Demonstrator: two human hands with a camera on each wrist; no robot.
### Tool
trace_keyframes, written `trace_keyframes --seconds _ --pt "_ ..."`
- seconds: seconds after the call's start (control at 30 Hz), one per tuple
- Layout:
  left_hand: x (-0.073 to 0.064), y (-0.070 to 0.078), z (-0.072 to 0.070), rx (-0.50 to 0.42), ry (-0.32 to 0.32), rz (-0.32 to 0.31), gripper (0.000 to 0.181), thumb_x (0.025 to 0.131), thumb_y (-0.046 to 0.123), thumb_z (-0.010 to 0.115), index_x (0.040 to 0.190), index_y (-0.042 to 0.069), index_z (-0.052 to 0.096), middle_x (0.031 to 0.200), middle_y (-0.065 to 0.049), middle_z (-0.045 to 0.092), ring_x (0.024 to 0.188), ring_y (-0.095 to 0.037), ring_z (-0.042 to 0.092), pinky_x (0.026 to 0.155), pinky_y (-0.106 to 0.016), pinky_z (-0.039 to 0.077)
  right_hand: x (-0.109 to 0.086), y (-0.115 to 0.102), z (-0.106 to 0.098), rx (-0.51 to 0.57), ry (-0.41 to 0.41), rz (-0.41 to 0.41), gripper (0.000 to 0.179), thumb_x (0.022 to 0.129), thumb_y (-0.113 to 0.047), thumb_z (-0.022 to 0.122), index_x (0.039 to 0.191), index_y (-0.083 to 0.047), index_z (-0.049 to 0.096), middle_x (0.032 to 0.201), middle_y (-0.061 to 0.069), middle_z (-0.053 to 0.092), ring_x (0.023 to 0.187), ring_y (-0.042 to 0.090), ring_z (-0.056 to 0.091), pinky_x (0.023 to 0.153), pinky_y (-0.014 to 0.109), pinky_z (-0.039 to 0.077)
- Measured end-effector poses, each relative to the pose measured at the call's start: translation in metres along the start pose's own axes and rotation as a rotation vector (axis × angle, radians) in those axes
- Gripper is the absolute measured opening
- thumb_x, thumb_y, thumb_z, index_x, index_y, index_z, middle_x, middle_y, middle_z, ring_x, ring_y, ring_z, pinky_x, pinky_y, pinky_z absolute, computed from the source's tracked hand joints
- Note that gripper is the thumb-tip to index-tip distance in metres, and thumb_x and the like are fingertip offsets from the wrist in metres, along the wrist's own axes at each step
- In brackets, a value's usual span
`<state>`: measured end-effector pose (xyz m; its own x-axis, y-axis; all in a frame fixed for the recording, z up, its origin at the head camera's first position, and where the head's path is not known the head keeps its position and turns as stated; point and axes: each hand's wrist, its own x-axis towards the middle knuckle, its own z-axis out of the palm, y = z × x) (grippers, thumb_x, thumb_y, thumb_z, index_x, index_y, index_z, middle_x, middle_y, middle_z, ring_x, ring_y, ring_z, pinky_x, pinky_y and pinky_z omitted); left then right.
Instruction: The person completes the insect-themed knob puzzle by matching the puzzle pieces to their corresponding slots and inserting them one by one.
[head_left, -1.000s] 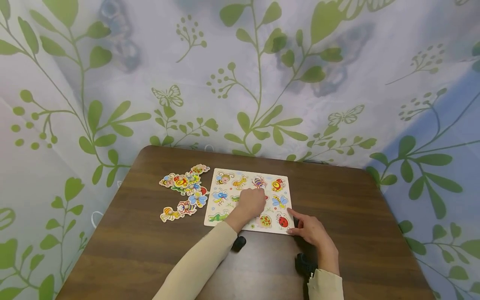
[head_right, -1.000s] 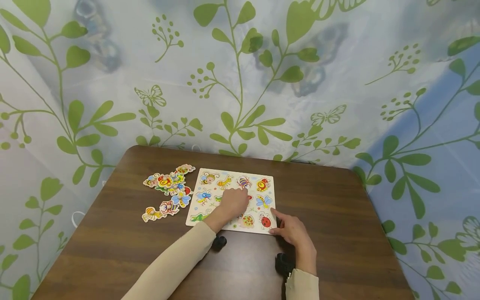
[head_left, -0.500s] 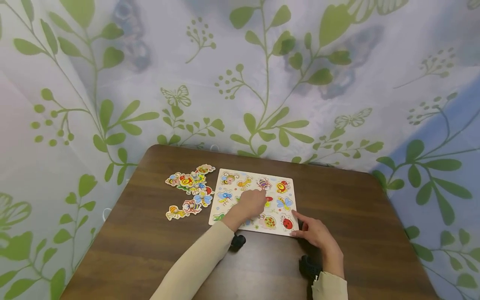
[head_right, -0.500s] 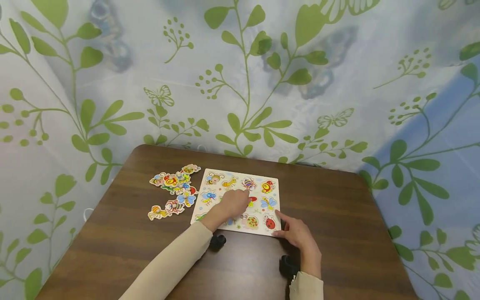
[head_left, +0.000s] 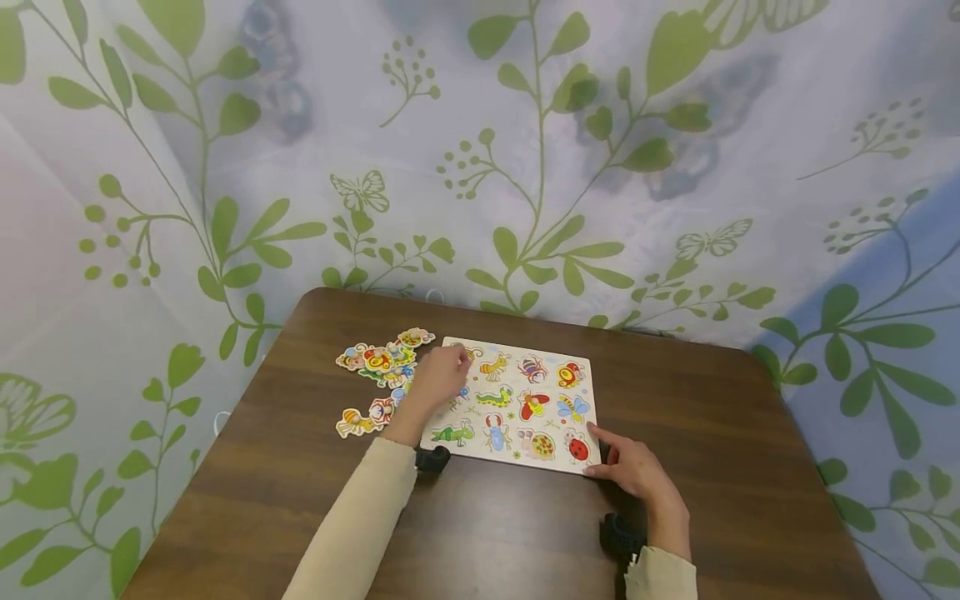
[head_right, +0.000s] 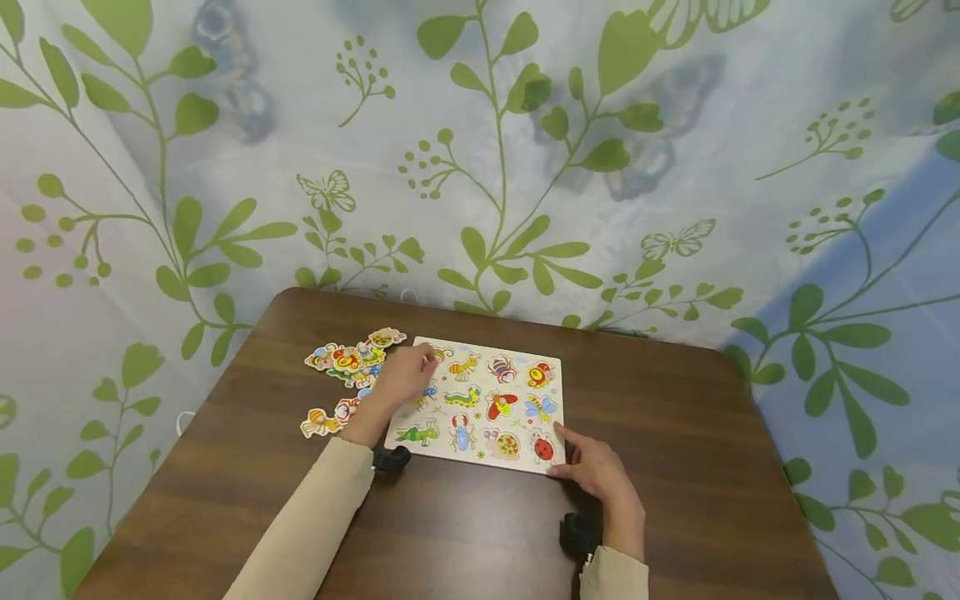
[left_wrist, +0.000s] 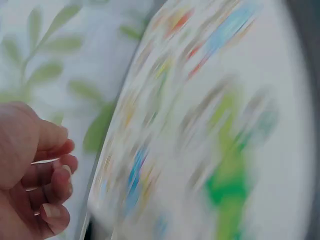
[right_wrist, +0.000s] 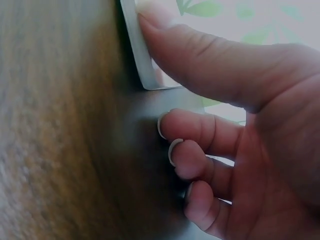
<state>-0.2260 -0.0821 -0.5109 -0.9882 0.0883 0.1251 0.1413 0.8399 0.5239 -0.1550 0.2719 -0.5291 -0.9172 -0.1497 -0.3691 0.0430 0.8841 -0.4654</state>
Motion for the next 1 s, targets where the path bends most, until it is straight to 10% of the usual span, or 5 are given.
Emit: trace_keyframes --seconds 0.2,0.4,0.6,0.77,1.0 --pt "0.004 -0.057 -0.034 0.038 0.166 -0.215 0.016 0.095 0.019 0.056 0.1 0.006 0.063 0.091 -0.013 0.066 0.072 -0.032 0.064 0.059 -0.042 0.048 -0.001 0.002 0.004 0.022 -0.001 0.019 0.088 0.069 -0.044 0.083 0.146 -0.022 0.045 0.078 0.004 0.053 0.069 0.018 0.045 0.06 0.029 0.035" --pt "0.0 -0.096 -0.051 0.157 0.112 -0.401 0.025 0.096 0.018 0.052 0.108 -0.002 0.06 0.105 -0.026 0.059 0.089 -0.048 0.062 0.069 -0.058 0.05 0.001 0.003 0.004 0.047 0.008 0.013 0.086 0.07 -0.043 0.083 0.146 -0.024 0.045 0.081 0.005 0.053 0.071 0.019 0.046 0.061 0.03 0.037" --pt "-0.006 -0.1 -0.056 0.114 0.079 -0.428 0.026 0.093 0.017 0.054 0.07 0.005 0.056 0.079 -0.02 0.062 0.071 -0.037 0.059 0.057 -0.047 0.045 0.001 0.004 0.001 0.038 0.019 -0.006 0.084 0.072 -0.042 0.082 0.146 -0.024 0.046 0.08 0.004 0.053 0.069 0.019 0.046 0.06 0.03 0.038" --pt "-0.014 -0.098 -0.06 0.105 0.059 -0.508 0.027 0.092 0.02 0.052 0.071 0.004 0.059 0.078 -0.019 0.063 0.067 -0.034 0.057 0.051 -0.041 0.041 0.002 0.003 0.001 0.039 0.011 -0.007 0.084 0.072 -0.043 0.082 0.146 -0.025 0.045 0.08 0.004 0.052 0.07 0.019 0.046 0.06 0.03 0.037" --pt "-0.009 -0.092 -0.064 0.114 0.141 -0.455 0.034 0.093 0.013 0.052 0.06 0.006 0.052 0.061 -0.012 0.054 0.058 -0.029 0.051 0.049 -0.04 0.039 0.0 0.005 0.002 0.049 0.02 0.001 0.084 0.072 -0.043 0.082 0.145 -0.025 0.046 0.08 0.005 0.053 0.07 0.019 0.046 0.06 0.03 0.037"
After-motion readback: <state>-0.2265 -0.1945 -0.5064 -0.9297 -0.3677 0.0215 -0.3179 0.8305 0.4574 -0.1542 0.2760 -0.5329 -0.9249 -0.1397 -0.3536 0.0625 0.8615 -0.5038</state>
